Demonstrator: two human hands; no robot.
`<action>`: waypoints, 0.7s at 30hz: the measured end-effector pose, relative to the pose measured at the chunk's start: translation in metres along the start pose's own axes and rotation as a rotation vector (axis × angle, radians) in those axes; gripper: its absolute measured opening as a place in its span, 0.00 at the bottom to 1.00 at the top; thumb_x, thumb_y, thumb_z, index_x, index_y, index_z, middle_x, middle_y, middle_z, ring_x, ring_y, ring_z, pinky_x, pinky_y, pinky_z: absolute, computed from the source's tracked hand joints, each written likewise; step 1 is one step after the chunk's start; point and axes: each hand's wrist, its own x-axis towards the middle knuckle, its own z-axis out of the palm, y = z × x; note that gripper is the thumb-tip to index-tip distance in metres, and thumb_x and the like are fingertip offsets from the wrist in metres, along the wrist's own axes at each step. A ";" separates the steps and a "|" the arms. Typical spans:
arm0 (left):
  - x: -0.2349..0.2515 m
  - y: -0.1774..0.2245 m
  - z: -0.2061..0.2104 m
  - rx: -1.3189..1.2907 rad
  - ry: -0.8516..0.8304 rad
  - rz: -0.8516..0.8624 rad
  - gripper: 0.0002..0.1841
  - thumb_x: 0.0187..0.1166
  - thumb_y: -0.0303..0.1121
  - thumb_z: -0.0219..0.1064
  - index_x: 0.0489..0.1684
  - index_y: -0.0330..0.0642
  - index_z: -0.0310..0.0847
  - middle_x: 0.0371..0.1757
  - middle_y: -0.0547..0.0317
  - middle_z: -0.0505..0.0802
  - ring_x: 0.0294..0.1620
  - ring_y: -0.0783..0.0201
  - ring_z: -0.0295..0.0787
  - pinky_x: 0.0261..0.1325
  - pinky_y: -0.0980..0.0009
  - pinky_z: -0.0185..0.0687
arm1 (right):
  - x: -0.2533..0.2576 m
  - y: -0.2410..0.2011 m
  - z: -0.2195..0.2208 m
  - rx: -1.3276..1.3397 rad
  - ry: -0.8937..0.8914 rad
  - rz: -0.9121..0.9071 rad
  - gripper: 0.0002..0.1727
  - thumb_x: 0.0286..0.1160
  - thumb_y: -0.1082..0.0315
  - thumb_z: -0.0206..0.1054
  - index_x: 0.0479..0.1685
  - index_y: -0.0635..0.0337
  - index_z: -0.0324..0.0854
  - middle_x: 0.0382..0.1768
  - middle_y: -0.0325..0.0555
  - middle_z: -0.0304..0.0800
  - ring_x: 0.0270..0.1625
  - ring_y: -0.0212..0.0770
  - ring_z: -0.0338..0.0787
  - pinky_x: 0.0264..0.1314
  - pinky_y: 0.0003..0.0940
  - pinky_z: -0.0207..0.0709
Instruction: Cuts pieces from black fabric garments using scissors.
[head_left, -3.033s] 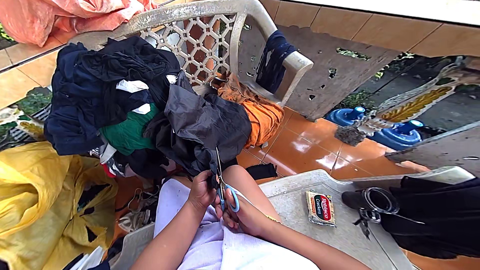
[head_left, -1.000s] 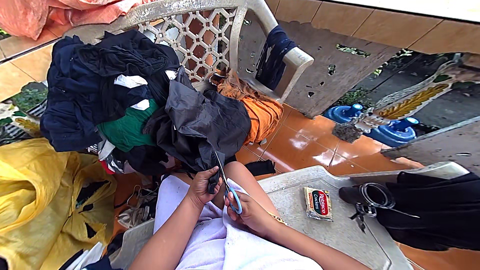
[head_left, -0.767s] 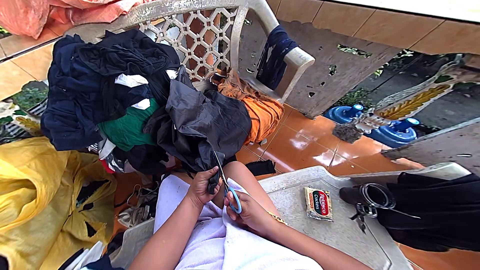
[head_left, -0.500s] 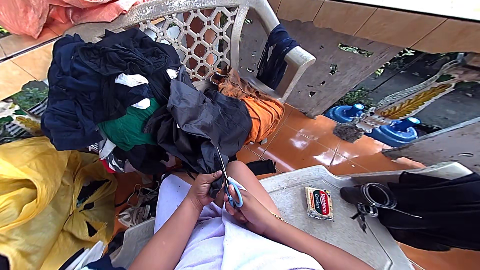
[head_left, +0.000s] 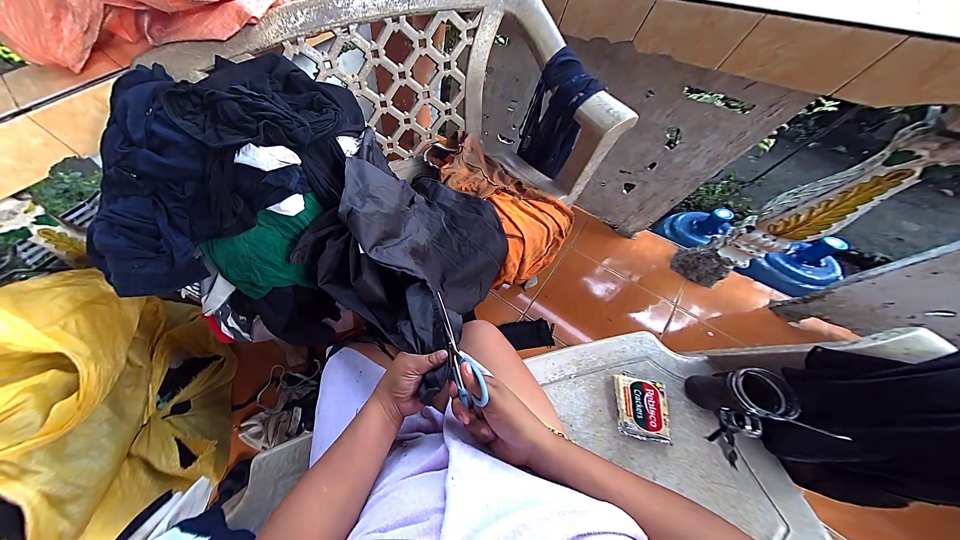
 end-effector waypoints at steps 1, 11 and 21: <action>-0.001 0.000 0.000 0.007 -0.002 -0.001 0.05 0.73 0.23 0.65 0.36 0.40 0.87 0.29 0.52 0.95 0.27 0.65 0.93 0.35 0.72 0.91 | 0.000 0.000 0.000 0.003 0.000 -0.001 0.22 0.96 0.53 0.40 0.39 0.55 0.74 0.14 0.31 0.75 0.09 0.19 0.64 0.12 0.12 0.56; -0.003 -0.001 -0.004 0.042 0.029 0.020 0.08 0.73 0.21 0.65 0.43 0.40 0.85 0.34 0.55 0.96 0.32 0.66 0.94 0.42 0.71 0.91 | 0.000 0.003 -0.001 -0.022 0.002 -0.021 0.18 0.93 0.58 0.46 0.37 0.55 0.75 0.13 0.30 0.74 0.09 0.18 0.63 0.11 0.12 0.55; -0.009 -0.003 -0.016 0.083 -0.002 -0.002 0.10 0.62 0.24 0.76 0.40 0.43 0.87 0.33 0.56 0.96 0.32 0.67 0.94 0.41 0.72 0.91 | 0.003 0.002 -0.005 0.003 -0.039 0.014 0.23 0.95 0.51 0.41 0.39 0.55 0.74 0.14 0.30 0.74 0.09 0.18 0.63 0.12 0.12 0.55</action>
